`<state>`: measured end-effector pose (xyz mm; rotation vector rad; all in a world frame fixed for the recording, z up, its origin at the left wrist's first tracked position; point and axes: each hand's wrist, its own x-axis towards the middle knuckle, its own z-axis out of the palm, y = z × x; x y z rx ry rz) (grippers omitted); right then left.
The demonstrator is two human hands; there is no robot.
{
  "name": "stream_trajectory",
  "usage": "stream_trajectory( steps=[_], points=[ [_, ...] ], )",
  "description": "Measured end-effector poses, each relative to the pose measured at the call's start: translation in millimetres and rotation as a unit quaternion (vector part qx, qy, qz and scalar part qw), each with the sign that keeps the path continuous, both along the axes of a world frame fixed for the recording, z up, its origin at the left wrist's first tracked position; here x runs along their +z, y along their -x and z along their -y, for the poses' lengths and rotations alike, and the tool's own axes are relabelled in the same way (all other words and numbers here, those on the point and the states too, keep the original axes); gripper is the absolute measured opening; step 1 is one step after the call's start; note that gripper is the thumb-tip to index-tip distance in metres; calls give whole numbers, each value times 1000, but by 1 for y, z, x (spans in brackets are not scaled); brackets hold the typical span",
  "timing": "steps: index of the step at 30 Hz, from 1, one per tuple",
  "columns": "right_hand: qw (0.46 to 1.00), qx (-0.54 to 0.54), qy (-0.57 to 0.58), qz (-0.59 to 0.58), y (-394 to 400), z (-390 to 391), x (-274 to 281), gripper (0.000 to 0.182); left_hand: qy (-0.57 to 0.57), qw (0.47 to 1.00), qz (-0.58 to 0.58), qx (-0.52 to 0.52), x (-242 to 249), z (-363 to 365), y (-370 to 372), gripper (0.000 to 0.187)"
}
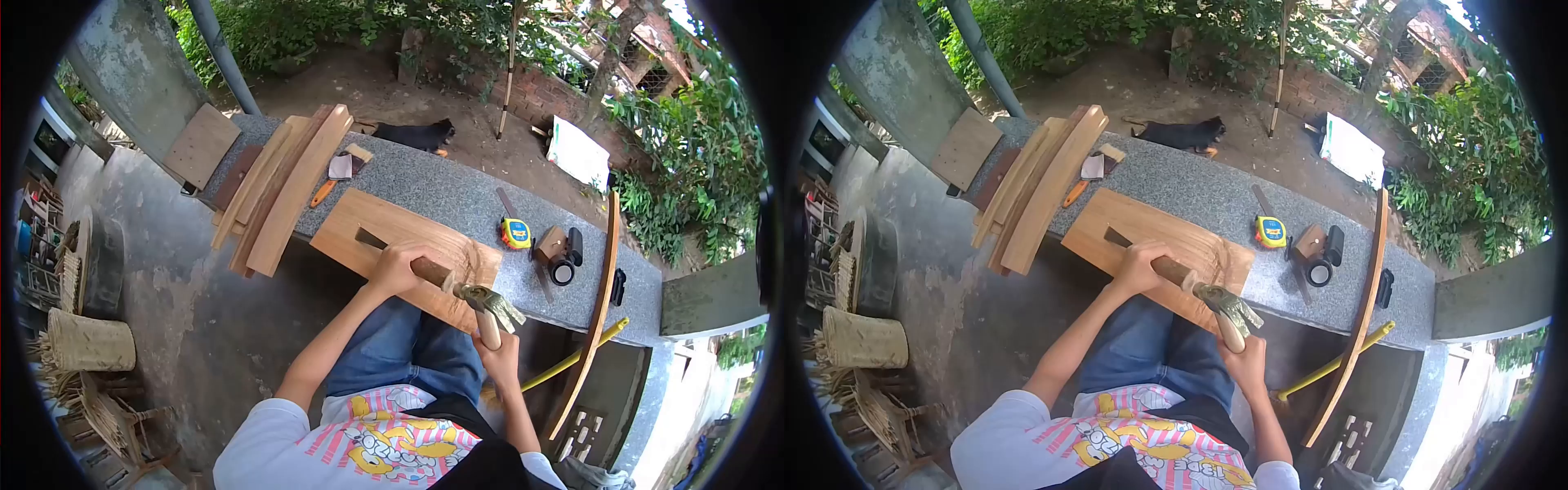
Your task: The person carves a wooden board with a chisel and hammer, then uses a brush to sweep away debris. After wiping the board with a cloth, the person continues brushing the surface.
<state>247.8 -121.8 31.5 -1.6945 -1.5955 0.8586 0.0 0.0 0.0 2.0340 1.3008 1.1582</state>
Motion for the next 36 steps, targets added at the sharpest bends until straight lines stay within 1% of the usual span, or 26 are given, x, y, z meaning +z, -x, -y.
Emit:
stream_trajectory(
  steps=[1,2,3,5,6,9,10,11,13,14,16,20,21,23,24,25,27,29,31,33,34,36],
  points=[
    [999,0,-32,-12,-3,-1,4,29,-22,1000,15,-7,1,-2,3,30],
    [1000,6,3,-24,-13,0,11,26,-42,999,29,-15,1,-2,5,29],
    [999,-20,35,-23,-15,11,21,21,-20,999,42,-11,-3,7,9,29],
    [992,-54,85,-82,-6,10,49,15,-6,999,34,-6,-2,-1,20,26],
    [990,-50,61,-118,-2,6,52,17,-17,999,34,2,-2,-5,21,26],
    [986,-55,83,-134,8,3,30,19,-35,999,38,7,-6,-6,22,24],
    [987,-44,120,-98,15,0,24,24,-36,998,41,8,-4,-5,21,24],
    [989,-20,129,-62,21,-3,24,29,-37,998,48,0,-2,-3,21,24],
    [991,3,134,-25,24,-2,11,32,-40,998,48,-1,-1,-2,29,23],
    [990,8,136,-29,24,0,10,32,-45,998,44,-5,-5,-1,37,23],
    [989,11,140,-47,21,0,25,32,-50,998,38,-9,-2,-2,51,22],
    [989,-5,79,-124,29,1,66,30,-30,999,42,-1,1,-2,56,21],
    [989,-7,77,-123,35,-2,66,30,-31,998,46,11,1,-4,55,21],
    [978,-10,65,-199,47,-6,58,30,-34,998,48,14,-1,-7,53,21],
    [982,23,55,-179,50,-11,43,31,-35,998,47,19,-1,-8,52,21],
    [987,21,50,-151,60,-17,35,33,-36,998,50,19,-1,-9,52,21],
    [990,72,86,-81,66,-29,41,34,-38,999,12,35,2,-10,55,22],
    [990,74,94,-74,62,-29,38,35,-36,999,17,33,-1,-12,63,22],
    [989,78,106,-69,65,-32,46,35,-31,999,21,35,-1,-14,72,22],
    [983,35,140,-110,64,-26,69,36,-42,998,27,28,-2,-14,74,22],
    [982,24,136,-126,66,-25,75,36,-40,998,28,26,-5,-14,74,22],
    [982,22,125,-142,70,-28,67,35,-36,998,34,29,-8,-18,72,23]
  ],
)
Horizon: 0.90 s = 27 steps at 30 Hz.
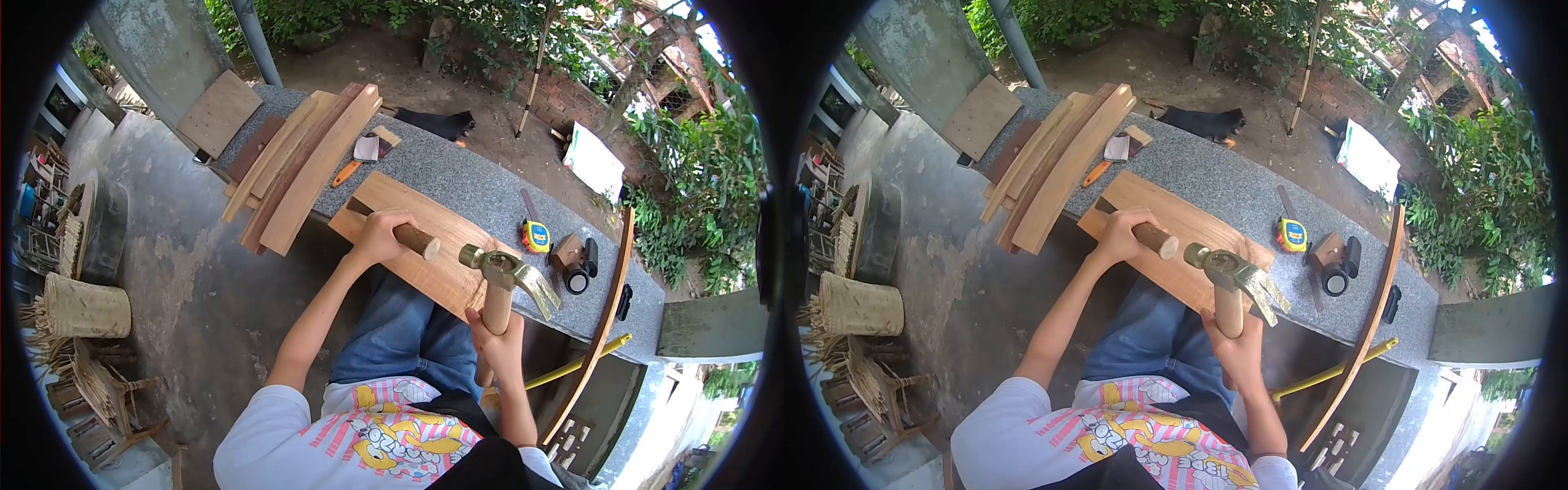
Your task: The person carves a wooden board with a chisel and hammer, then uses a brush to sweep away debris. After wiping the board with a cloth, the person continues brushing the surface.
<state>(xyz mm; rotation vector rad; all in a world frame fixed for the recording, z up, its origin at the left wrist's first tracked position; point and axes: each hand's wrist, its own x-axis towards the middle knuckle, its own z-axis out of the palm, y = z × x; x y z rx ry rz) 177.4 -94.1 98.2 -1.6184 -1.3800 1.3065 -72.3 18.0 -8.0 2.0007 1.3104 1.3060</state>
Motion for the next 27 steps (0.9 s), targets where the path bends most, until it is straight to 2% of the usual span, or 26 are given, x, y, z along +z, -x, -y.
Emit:
stream_trajectory(
  steps=[3,6,7,9,11,13,17,21,23,24,27],
  points=[
    [1000,0,-19,-18,8,-5,-23,32,23,1000,-2,0,6,3,0,22],
    [995,59,56,57,10,-13,-21,29,19,999,-40,17,2,3,8,21],
    [995,61,53,55,7,-13,-24,29,16,999,-42,20,0,3,11,21],
    [992,78,-51,85,-6,-10,-31,29,8,999,-33,19,1,4,12,21],
    [992,74,-29,95,-20,-1,-26,29,6,1000,-16,18,6,7,5,20],
    [995,44,-59,63,-32,10,-23,33,0,1000,1,13,10,7,-10,20],
    [996,-27,-24,83,-59,36,-13,35,-16,1000,25,-5,11,24,-71,23],
    [992,-113,19,57,-98,64,-25,37,-10,995,29,-94,7,51,-144,23],
    [985,-164,16,58,-114,77,-28,34,-5,988,52,-147,0,63,-176,24],
    [982,-182,15,51,-120,83,-22,33,-41,985,62,-154,-3,65,-190,24],
    [972,-234,-20,31,-147,101,-24,26,-40,983,49,-171,-6,67,-209,23]
  ],
)
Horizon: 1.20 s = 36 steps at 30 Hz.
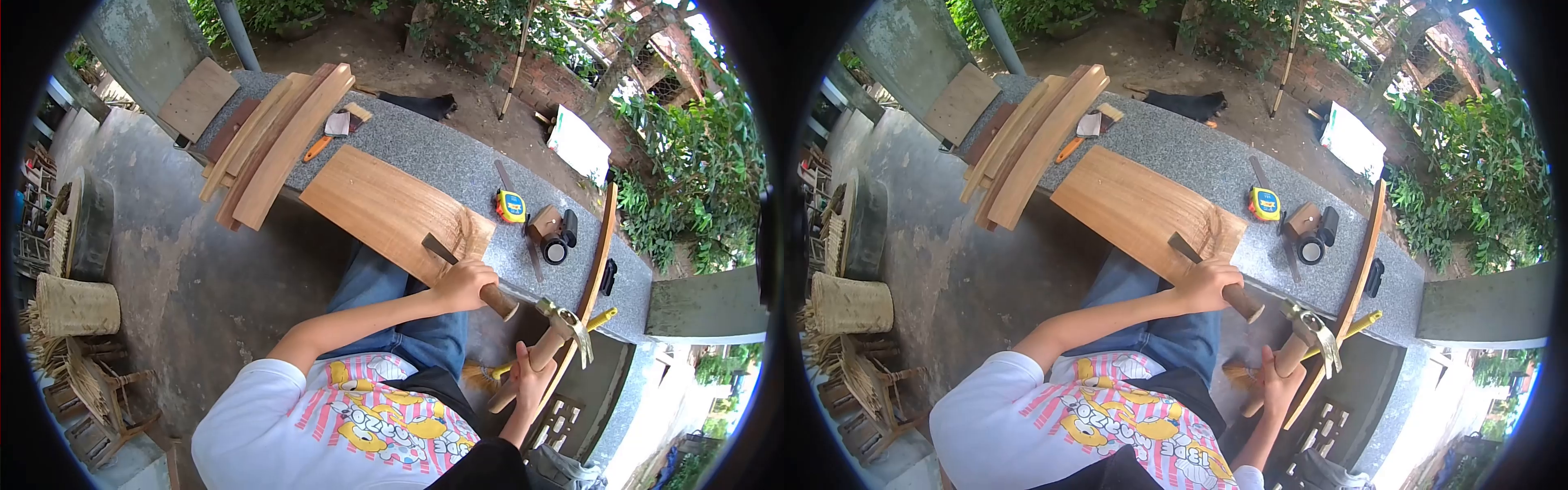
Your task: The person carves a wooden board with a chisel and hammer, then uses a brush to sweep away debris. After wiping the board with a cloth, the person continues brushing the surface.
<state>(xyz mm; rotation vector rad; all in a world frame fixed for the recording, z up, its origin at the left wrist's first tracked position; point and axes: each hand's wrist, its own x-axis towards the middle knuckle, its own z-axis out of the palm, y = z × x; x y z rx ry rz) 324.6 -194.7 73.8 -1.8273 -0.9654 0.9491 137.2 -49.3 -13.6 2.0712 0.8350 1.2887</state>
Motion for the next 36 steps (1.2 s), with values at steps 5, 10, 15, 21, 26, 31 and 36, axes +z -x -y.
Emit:
stream_trajectory(
  steps=[5,10,15,21,26,31,36],
  points=[
    [986,6,-144,-89,-19,15,-17,24,27,999,19,22,12,-3,-2,22],
    [996,58,-65,-9,-1,-2,-53,26,45,999,13,26,14,-2,2,23],
    [986,35,-114,117,-23,-3,-87,31,15,1000,-14,9,8,-10,19,22],
    [979,61,-167,-100,-9,-2,-43,20,10,1000,-3,10,3,-8,17,23],
    [990,117,49,58,-2,-5,-66,20,-1,998,-15,53,4,-10,23,21],
    [988,133,-29,-73,-10,-3,-57,14,8,999,-25,39,4,-16,44,21],
    [985,82,-67,-139,6,-16,-53,16,4,999,-7,41,7,-17,44,21]
  ],
)
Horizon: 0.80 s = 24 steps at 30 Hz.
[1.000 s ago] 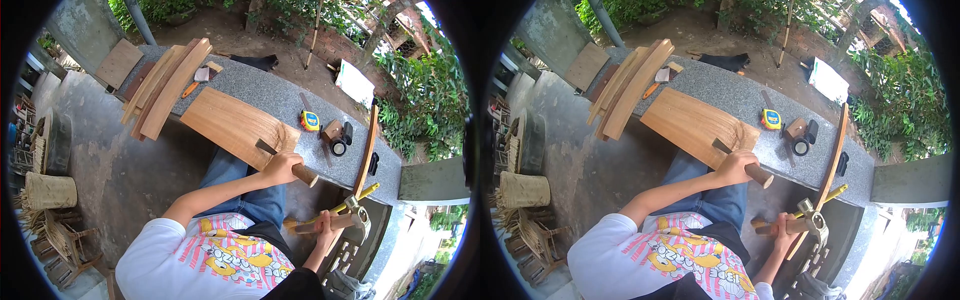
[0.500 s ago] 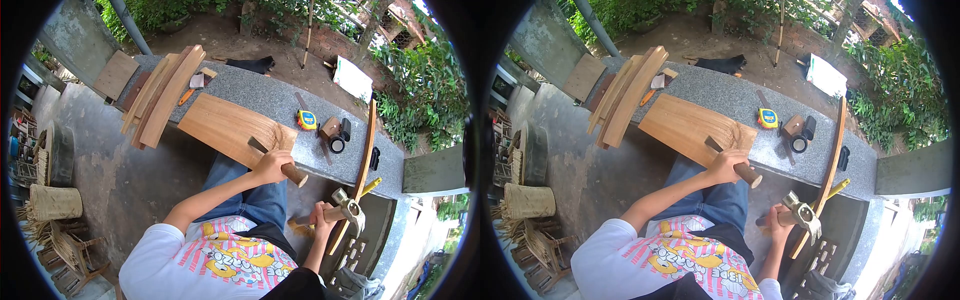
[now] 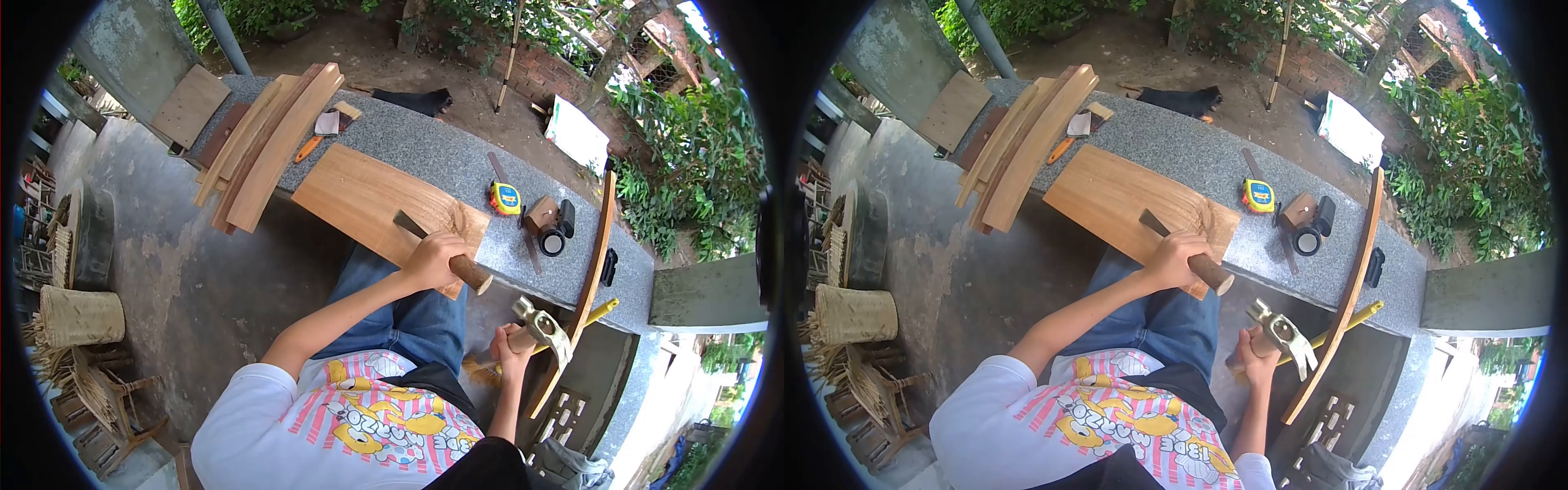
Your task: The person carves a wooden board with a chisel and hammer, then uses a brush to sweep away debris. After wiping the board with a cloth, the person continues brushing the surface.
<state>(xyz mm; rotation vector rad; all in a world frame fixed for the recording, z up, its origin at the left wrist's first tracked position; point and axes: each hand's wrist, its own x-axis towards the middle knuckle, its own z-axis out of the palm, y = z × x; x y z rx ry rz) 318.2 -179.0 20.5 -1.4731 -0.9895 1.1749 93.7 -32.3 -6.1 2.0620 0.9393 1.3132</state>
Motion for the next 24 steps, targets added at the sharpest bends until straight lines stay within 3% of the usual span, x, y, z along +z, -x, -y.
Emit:
stream_trajectory(
  steps=[2,3,6,7,8,10,11,14,15,16,18,22,24],
  points=[
    [978,54,80,184,-7,0,-25,17,15,1000,8,0,3,0,3,21],
    [976,57,51,203,-3,0,-31,30,13,1000,8,4,1,-2,6,21],
    [959,49,-46,276,-15,5,-43,30,8,999,-18,30,-5,-10,23,21],
    [972,30,22,233,-6,4,-20,29,-1,1000,-9,24,-3,-11,28,22],
    [979,29,6,199,3,2,4,28,-9,1000,0,16,0,-11,31,23],
    [999,30,25,24,-3,1,17,13,6,1000,5,20,5,-12,35,22],
    [999,22,-43,-10,5,-3,15,20,17,999,10,28,7,-13,36,21],
    [997,49,-39,-34,20,-15,4,19,20,999,15,36,5,-13,33,22],
    [999,51,5,-5,24,-17,1,21,16,999,13,34,4,-13,34,22],
    [990,70,53,108,20,-21,-5,24,13,999,17,37,2,-15,34,22],
    [956,81,-42,280,20,-29,-9,17,-1,998,-6,61,0,-16,39,23],
    [942,109,-143,284,12,-35,7,8,-4,999,35,35,4,-18,50,22],
    [949,111,-83,284,6,-30,19,8,-10,999,34,34,5,-19,50,22]
  ],
)
